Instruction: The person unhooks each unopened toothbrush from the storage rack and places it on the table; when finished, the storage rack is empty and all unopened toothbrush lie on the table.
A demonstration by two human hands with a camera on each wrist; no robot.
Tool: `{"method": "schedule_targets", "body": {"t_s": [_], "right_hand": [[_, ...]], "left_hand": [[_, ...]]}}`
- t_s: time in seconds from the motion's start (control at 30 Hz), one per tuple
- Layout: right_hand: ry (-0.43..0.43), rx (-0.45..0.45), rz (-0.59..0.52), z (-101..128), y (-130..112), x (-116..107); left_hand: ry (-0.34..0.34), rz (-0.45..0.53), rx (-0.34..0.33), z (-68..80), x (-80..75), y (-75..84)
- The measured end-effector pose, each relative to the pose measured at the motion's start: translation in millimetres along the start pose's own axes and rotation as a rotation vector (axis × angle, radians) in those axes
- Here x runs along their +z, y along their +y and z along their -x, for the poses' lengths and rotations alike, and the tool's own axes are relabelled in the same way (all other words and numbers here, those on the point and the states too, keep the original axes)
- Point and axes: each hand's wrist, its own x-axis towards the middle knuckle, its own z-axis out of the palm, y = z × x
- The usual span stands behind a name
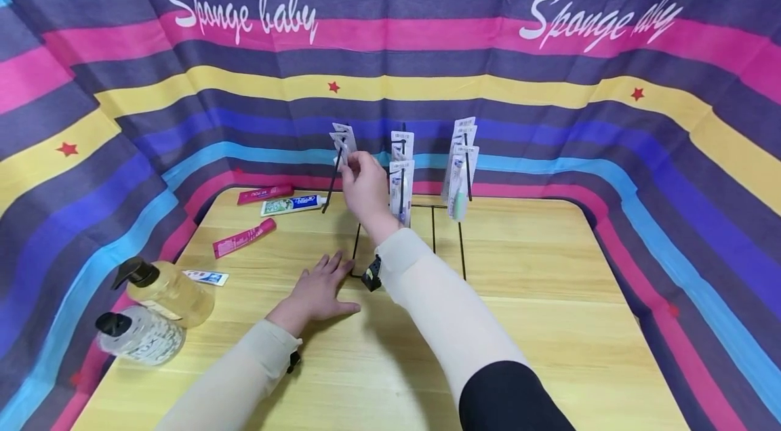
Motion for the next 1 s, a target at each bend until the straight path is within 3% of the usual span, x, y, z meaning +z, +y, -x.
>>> {"method": "schedule_targets", "body": {"t_s": [0.37,0.77,1.0], "right_hand": [[-0.021,0.113,-0.127,1,0,1],[0.013,0.060,-0.194,20,-4,-9],[-0.014,0.045,-0.227,45,-1,-22]], "left_hand": [[-0.014,-0.010,-0.006,-1.0,1.3,0.1],[-0.019,-0.002,-0.014,-0.4,0.5,1.1],[-0.020,0.017,-0.020,-1.2,1.1,1.7]]}}
